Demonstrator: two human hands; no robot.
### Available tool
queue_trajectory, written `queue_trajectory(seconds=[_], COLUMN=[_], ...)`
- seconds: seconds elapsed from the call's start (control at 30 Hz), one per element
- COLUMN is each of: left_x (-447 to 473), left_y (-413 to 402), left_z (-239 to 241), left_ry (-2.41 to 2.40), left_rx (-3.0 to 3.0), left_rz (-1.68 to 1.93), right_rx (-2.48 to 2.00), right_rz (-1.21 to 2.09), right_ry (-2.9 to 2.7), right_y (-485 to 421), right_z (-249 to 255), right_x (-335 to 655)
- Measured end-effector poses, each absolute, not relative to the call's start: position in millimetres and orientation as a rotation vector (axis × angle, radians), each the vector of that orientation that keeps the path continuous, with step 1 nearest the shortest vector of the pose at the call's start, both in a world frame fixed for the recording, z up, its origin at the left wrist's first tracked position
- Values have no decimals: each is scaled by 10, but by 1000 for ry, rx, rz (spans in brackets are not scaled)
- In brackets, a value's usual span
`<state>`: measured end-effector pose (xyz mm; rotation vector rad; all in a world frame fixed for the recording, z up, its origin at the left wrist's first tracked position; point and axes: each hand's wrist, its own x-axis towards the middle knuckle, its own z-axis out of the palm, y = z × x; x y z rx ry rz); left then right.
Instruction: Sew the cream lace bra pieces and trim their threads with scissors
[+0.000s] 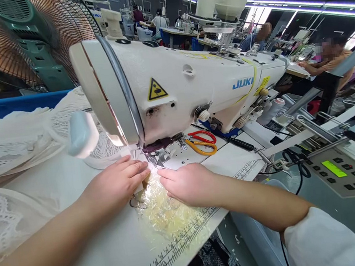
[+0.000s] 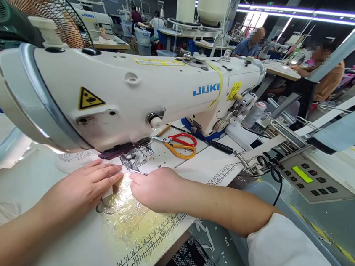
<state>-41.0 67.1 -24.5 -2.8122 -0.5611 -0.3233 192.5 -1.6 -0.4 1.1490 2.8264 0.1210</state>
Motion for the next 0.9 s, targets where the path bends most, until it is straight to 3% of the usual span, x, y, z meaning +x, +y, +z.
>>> queue_trajectory(seconds=[0.33, 0.6, 0.8, 0.9], left_x=[-470, -476, -522, -429], left_y=[832, 863, 739, 371], left_z=[-231, -143, -215, -386], left_ry=[-650, -777, -435, -517], left_rx=[-2746, -2646, -2571, -2642], left_rz=[-182, -124, -322, -514], right_rx=[1383, 1515, 1636, 1680], right_rz=[217, -13, -75, -66], right_ry=[3082, 3031, 2872, 2823], right_y=[-339, -252, -217, -189], right_z=[-379, -407, -215, -103], right_x=[2066, 2060, 2013, 2016])
